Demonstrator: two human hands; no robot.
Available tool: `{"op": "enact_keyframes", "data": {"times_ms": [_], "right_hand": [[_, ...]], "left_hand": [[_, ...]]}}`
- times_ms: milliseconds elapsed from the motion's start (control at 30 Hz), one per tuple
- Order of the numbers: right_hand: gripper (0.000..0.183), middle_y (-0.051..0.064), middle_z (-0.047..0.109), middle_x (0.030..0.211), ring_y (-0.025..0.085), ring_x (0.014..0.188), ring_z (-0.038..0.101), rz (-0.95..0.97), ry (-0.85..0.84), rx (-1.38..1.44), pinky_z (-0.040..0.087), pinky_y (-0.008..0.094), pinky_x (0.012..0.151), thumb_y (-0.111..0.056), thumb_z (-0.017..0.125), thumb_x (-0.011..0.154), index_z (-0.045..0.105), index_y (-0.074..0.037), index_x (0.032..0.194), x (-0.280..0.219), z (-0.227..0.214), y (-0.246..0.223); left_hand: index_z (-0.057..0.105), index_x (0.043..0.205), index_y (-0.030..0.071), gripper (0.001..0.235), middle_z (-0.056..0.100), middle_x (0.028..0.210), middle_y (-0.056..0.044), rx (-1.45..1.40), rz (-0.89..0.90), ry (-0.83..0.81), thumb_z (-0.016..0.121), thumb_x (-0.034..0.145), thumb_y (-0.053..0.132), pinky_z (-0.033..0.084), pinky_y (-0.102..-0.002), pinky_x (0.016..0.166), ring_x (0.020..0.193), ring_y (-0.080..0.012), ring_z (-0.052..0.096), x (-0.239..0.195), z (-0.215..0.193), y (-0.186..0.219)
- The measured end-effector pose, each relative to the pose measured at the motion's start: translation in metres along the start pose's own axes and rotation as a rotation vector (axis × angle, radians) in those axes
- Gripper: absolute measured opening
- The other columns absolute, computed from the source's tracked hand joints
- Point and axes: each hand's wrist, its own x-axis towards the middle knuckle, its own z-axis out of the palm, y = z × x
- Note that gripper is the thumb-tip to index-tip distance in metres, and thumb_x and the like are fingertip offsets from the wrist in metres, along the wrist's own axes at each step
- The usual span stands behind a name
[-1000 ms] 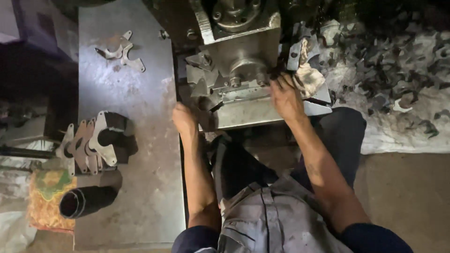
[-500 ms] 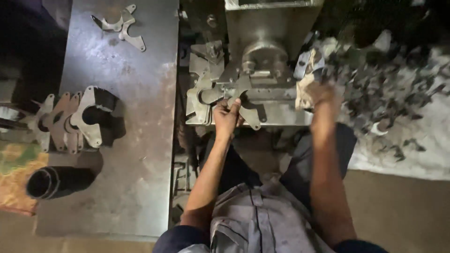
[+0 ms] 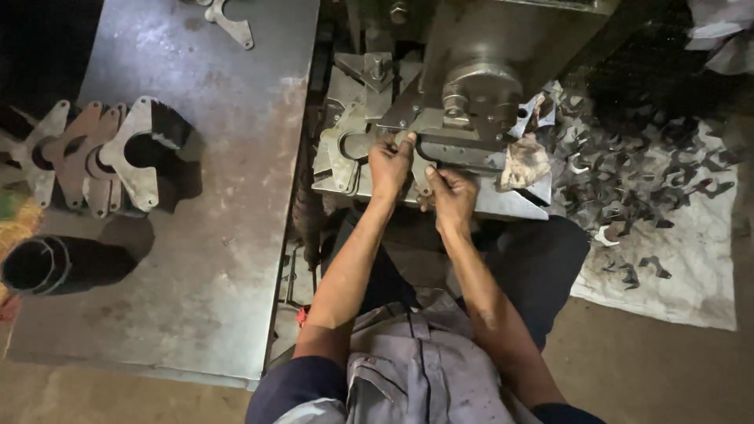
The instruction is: Operate a metal press machine to shape and punch metal components for fabrication.
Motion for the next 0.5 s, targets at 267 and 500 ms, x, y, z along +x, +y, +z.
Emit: {"op": "enact_keyframes", "data": {"times_ms": [267, 500], "right_hand": [[0.017, 0.009, 0.069, 0.066, 0.016, 0.043, 0.061, -0.017, 0.027, -0.031, 0.047, 0.030, 0.036, -0.012, 0.076, 0.091, 0.071, 0.002, 0.081, 0.001, -0.001, 0.002], [0.028, 0.008, 0.063, 0.068, 0.018, 0.051, 0.062, -0.048, -0.065, 0.104, 0.051, 0.033, 0.042, -0.015, 0.079, 0.098, 0.066, 0.005, 0.083, 0.010, -0.021, 0.015]], "left_hand": [[0.066, 0.086, 0.000, 0.033, 0.063, 0.067, -0.006, 0.281, 0.142, 0.001, 0.079, 0.092, 0.030, 0.047, -0.030, 0.054, 0.058, -0.0107, 0.054, -0.029, -0.032, 0.014], [0.066, 0.099, 0.001, 0.019, 0.064, 0.074, -0.011, 0.461, 0.071, -0.044, 0.072, 0.095, 0.018, 0.051, -0.035, 0.061, 0.061, -0.0236, 0.062, -0.112, -0.056, 0.022]]}}
